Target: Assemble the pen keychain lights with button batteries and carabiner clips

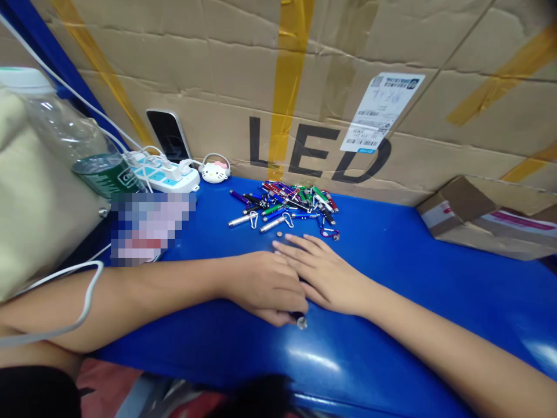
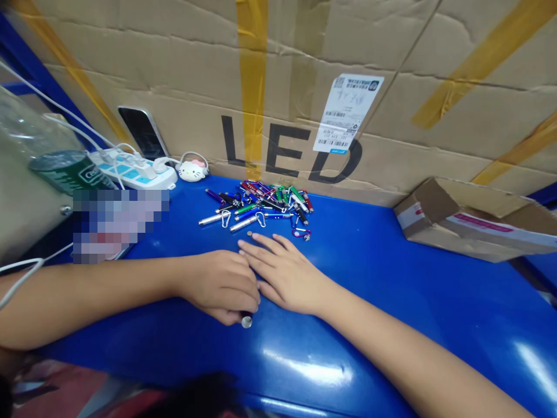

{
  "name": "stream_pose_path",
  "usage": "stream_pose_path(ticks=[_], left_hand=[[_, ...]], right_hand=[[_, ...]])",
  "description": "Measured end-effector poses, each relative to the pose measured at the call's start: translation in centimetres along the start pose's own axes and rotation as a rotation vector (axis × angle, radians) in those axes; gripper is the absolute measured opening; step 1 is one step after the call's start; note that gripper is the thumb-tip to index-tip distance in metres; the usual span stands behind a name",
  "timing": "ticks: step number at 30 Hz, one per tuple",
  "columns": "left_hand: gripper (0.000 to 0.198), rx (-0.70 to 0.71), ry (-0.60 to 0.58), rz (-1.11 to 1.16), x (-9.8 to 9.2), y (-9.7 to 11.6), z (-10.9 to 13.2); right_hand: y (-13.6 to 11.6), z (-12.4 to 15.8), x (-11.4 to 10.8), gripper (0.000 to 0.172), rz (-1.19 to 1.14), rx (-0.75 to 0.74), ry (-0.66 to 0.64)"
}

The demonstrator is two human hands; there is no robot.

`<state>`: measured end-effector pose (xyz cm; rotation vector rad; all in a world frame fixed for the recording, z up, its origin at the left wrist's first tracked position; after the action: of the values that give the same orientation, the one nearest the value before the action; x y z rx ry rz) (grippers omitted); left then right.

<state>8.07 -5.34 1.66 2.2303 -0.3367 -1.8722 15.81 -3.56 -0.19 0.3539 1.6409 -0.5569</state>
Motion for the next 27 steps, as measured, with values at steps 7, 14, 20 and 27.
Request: stream_pose_path(ticks=[7,14,20,27], left_hand=[[0.010,-0.002,0.222,-0.039,-0.9,-0.5,0.6],[0.018,-0.471,0.445,0.100,-2.1,-5.2,2.3],[0.017,-0.509,0.401,0.175,-1.6,-5.8,2.4],[0.016,-0.439,0.368,0.187,-1.2,-5.4,2.1]], right_hand=[[0.3,0.3,-0.8,0.026,-0.161,-0.034,0.176],[2.0,0.9,-2.5,0.014,-0.243,0.104,0.423],[1.4,3.3,-6.4,0.019,-0.344,0.395,0.779],[-1.2,1.3,-5.0,0.017,-0.122,0.245,0.670]])
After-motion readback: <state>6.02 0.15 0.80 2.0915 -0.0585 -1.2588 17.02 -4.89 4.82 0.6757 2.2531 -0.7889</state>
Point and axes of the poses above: each hand's wrist, its own z-axis away from the middle knuckle, its own x-axis out of the palm, y = z × x, the point moved 7 cm from there along -z, towards the middle knuckle, and after that the axes turned 4 degrees about -y, right-handed, at the moved point
